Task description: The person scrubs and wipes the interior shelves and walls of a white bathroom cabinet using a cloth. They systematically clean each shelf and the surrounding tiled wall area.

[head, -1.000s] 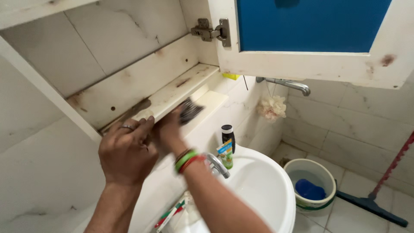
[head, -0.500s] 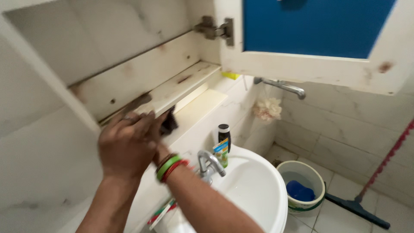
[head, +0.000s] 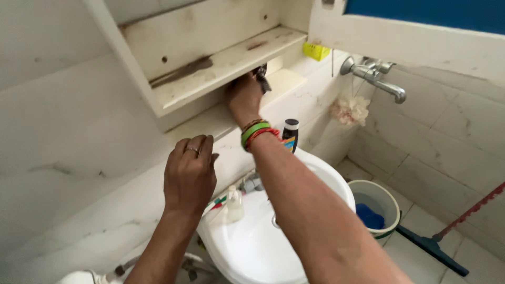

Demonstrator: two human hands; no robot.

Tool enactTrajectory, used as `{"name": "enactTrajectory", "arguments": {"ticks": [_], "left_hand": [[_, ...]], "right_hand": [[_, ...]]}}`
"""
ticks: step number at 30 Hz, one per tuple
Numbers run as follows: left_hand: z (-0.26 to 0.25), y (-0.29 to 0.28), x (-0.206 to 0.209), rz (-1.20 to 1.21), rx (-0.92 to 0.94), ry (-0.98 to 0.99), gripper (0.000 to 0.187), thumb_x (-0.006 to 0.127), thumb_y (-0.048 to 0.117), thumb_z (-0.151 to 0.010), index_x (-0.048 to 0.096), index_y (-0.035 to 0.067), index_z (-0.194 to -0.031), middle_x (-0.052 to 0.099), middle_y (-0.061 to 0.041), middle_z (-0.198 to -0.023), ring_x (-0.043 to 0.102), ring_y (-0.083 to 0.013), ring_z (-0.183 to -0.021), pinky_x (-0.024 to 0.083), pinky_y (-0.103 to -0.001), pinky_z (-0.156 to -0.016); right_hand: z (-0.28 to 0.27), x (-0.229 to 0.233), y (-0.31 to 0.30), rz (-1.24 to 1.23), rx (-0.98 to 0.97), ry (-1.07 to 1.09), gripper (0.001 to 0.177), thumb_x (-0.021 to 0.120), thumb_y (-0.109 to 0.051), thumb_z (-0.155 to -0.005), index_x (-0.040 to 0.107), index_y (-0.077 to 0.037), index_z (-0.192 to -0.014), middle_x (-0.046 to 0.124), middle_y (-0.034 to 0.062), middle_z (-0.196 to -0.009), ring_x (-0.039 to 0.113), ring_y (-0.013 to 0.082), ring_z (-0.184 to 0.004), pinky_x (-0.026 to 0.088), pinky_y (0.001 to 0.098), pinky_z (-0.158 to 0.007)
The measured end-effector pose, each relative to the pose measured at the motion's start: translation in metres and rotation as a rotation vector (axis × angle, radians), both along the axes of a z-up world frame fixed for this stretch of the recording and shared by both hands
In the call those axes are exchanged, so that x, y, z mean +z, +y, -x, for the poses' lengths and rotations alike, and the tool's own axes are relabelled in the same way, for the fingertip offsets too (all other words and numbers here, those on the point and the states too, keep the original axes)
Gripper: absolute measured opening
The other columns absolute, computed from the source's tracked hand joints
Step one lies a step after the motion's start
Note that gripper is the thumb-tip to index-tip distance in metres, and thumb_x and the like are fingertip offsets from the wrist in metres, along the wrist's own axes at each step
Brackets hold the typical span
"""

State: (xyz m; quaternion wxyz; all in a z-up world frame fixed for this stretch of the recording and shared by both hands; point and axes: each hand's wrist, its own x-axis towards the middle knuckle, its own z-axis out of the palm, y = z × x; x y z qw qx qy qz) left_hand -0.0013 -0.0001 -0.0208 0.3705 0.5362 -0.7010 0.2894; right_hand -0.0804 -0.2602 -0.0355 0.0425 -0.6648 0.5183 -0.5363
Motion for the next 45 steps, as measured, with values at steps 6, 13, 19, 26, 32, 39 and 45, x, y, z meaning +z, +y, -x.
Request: {"name": "enactTrajectory", "arguments": {"ticks": [6, 13, 19, 26, 32, 39, 45], "left_hand": [[-0.010, -0.015, -0.015, 0.064, 0.101, 0.032, 0.026, 0.067, -0.004, -0.081, 0.079, 0.006, -0.101, 0.076, -0.007, -0.098, 0.068, -0.0264, -0.098, 0.057, -0.037, -0.085], [-0.015, -0.018, -0.023, 0.081, 0.121, 0.098, 0.015, 0.066, -0.002, -0.083, 0.076, 0.007, -0.089, 0.074, -0.007, -0.090, 0.069, -0.0268, -0.092, 0.058, -0.037, -0.076], [-0.016, -0.021, -0.019, 0.056, 0.088, 0.193, 0.009, 0.071, 0.001, -0.083, 0.075, 0.009, -0.087, 0.073, -0.007, -0.090, 0.068, -0.0281, -0.090, 0.057, -0.039, -0.074], [-0.006, -0.020, -0.018, 0.179, 0.221, 0.484, 0.071, 0.092, 0.009, -0.064, 0.050, -0.002, -0.120, 0.060, -0.020, -0.118, 0.055, -0.0410, -0.110, 0.044, -0.050, -0.092], [-0.004, -0.017, -0.013, 0.103, 0.285, 0.766, 0.085, 0.098, 0.016, -0.062, 0.041, -0.001, -0.123, 0.052, -0.022, -0.118, 0.052, -0.0402, -0.110, 0.043, -0.049, -0.093], [-0.008, -0.009, -0.001, -0.002, 0.377, 0.943, 0.097, 0.102, 0.025, -0.054, 0.041, -0.001, -0.124, 0.053, -0.021, -0.116, 0.053, -0.0392, -0.107, 0.045, -0.048, -0.091], [-0.006, -0.018, -0.014, 0.027, 0.398, 0.970, 0.061, 0.075, 0.000, -0.085, 0.042, -0.003, -0.136, 0.056, -0.022, -0.118, 0.058, -0.0396, -0.107, 0.048, -0.048, -0.092]], "right_hand": [[0.036, 0.031, 0.089, -0.047, 0.422, 0.452, 0.032, 0.061, -0.007, -0.079, 0.082, -0.020, -0.101, 0.076, 0.0124, -0.097, 0.072, 0.0342, -0.092, 0.055, 0.0451, -0.088], [0.037, 0.015, 0.141, 0.274, 0.552, 0.644, 0.054, 0.062, -0.003, -0.074, 0.073, -0.021, -0.124, 0.071, 0.0035, -0.130, 0.060, 0.0280, -0.124, 0.041, 0.0432, -0.110], [0.077, 0.034, 0.092, 0.173, 0.341, 0.820, 0.071, 0.065, -0.004, -0.064, 0.067, -0.021, -0.133, 0.063, 0.0072, -0.140, 0.046, 0.0304, -0.139, 0.032, 0.0471, -0.116], [0.026, 0.027, 0.152, 0.094, 0.393, 0.845, 0.068, 0.073, -0.015, -0.071, 0.062, -0.030, -0.137, 0.058, 0.0034, -0.144, 0.045, 0.0310, -0.139, 0.030, 0.0582, -0.114], [0.007, 0.029, 0.154, 0.176, 0.544, 0.920, 0.078, 0.072, -0.010, -0.072, 0.057, -0.033, -0.144, 0.054, 0.0015, -0.149, 0.045, 0.0289, -0.139, 0.034, 0.0575, -0.106], [0.008, 0.042, 0.153, 0.006, 0.434, 0.958, 0.071, 0.076, -0.015, -0.076, 0.056, -0.035, -0.141, 0.047, 0.0034, -0.152, 0.038, 0.0322, -0.141, 0.033, 0.0655, -0.104], [-0.008, 0.050, 0.187, 0.153, 0.645, 0.942, 0.052, 0.075, -0.019, -0.086, 0.062, -0.035, -0.134, 0.047, 0.0024, -0.151, 0.038, 0.0347, -0.138, 0.028, 0.0730, -0.104]]}}
